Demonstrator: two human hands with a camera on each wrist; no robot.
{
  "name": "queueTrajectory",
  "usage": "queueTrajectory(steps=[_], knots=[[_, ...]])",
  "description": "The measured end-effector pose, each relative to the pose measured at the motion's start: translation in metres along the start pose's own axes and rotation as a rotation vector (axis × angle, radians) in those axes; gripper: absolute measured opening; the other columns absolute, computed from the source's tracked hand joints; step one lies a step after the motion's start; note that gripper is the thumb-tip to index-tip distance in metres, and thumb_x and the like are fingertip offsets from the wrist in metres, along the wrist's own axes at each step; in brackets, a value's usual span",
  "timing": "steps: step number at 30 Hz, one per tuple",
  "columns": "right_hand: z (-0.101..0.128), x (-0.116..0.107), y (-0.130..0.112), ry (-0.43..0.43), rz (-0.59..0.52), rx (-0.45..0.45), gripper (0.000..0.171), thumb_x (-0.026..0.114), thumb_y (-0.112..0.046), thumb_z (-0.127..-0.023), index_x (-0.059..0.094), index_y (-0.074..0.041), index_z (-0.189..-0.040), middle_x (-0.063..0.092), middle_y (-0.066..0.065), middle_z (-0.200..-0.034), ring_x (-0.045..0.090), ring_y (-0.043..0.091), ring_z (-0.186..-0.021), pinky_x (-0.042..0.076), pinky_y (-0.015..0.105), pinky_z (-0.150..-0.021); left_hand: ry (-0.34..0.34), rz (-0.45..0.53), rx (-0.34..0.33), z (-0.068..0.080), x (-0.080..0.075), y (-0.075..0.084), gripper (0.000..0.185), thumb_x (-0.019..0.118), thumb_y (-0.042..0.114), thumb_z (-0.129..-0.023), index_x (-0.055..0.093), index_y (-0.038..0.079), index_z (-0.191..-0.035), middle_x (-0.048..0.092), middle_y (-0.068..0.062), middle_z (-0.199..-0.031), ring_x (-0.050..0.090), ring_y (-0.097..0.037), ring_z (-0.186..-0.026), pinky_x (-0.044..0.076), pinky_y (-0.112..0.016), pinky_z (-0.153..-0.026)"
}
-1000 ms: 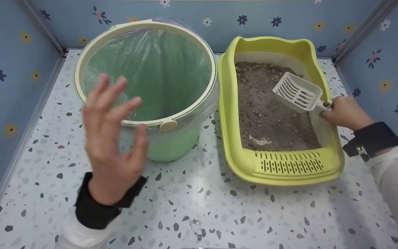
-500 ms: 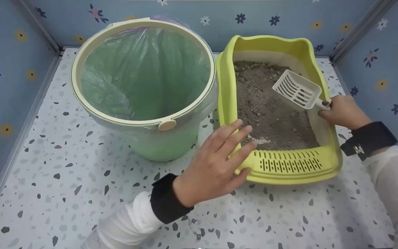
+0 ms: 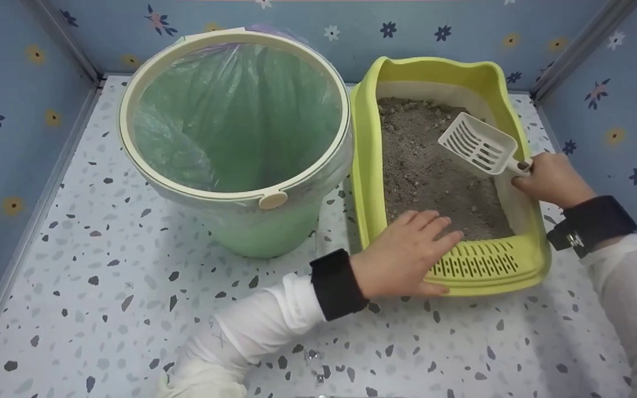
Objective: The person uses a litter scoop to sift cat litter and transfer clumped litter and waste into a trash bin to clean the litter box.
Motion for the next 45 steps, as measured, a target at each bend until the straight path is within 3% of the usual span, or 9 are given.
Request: queueTrajectory(steps=[4,13,15,21,29,37,45], knots=[[0.0,0.001,0.0,0.009,-0.009,-0.002,0.027,0.061,-0.016,-0.078,0.044,-0.005,-0.059,0.047,0.008,-0.054,0.046,0.021,-0.044,0.038,0.031,-0.04,-0.141,-0.054,0.023,-0.012,0.026,0.02,0.09,0.048,0.073,-0.08,0.026,0.019,-0.148,0.036,-0.008,-0.148,0.037,-0.024,-0.133,0.031,-0.04,-0.109],[-0.001,-0.003,0.0,0.039,0.019,-0.014,0.029,0.059,-0.016,-0.077,0.041,-0.006,-0.058,0.045,0.007,-0.052,0.044,0.02,-0.043,0.036,0.031,-0.04,-0.218,-0.175,-0.051,-0.031,0.06,0.037,0.098,0.054,0.073,-0.076,0.023,0.017,-0.15,0.038,-0.012,-0.147,0.043,-0.027,-0.128,0.036,-0.039,-0.105],[-0.001,-0.003,0.001,0.04,0.031,-0.011,0.029,0.059,-0.017,-0.077,0.041,-0.007,-0.057,0.044,0.007,-0.052,0.043,0.02,-0.043,0.035,0.031,-0.04,-0.205,-0.198,-0.07,-0.034,0.066,0.038,0.093,0.055,0.068,-0.079,0.024,0.017,-0.15,0.04,-0.013,-0.145,0.044,-0.028,-0.127,0.036,-0.04,-0.105],[-0.002,-0.003,0.003,0.038,0.032,0.005,0.028,0.06,-0.017,-0.077,0.043,-0.006,-0.058,0.046,0.009,-0.052,0.044,0.021,-0.043,0.036,0.031,-0.04,-0.081,-0.325,-0.086,-0.04,0.072,0.041,0.066,0.045,0.046,-0.094,0.027,0.016,-0.149,0.049,-0.013,-0.138,0.054,-0.029,-0.116,0.046,-0.043,-0.094],[0.0,-0.002,0.002,0.037,0.025,-0.021,0.029,0.06,-0.018,-0.079,0.043,-0.005,-0.059,0.048,0.009,-0.053,0.047,0.021,-0.042,0.038,0.031,-0.039,-0.004,-0.318,-0.044,-0.038,0.075,0.046,0.06,0.042,0.041,-0.095,0.031,0.013,-0.147,0.053,-0.016,-0.134,0.056,-0.029,-0.115,0.048,-0.042,-0.092],[-0.015,-0.012,0.008,0.072,0.041,-0.043,0.038,0.056,-0.023,-0.084,0.037,-0.009,-0.054,0.042,0.005,-0.047,0.041,0.019,-0.039,0.033,0.031,-0.037,-0.039,-0.296,-0.039,-0.037,0.077,0.043,0.062,0.04,0.042,-0.096,0.026,0.012,-0.149,0.05,-0.016,-0.137,0.054,-0.028,-0.118,0.046,-0.042,-0.096],[-0.039,-0.025,0.011,0.126,0.076,-0.043,0.043,0.056,-0.029,-0.083,0.033,-0.009,-0.052,0.033,0.002,-0.045,0.035,0.018,-0.039,0.027,0.032,-0.038,-0.074,-0.322,-0.045,-0.037,0.079,0.042,0.069,0.038,0.051,-0.095,0.024,0.012,-0.15,0.05,-0.014,-0.137,0.054,-0.027,-0.118,0.046,-0.042,-0.096]])
Point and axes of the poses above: each hand's wrist, its own z-axis away from the middle knuckle, its own x-axis out of the palm, y = z × x, the point moved 10 cm from there along -z, towards the middle knuckle
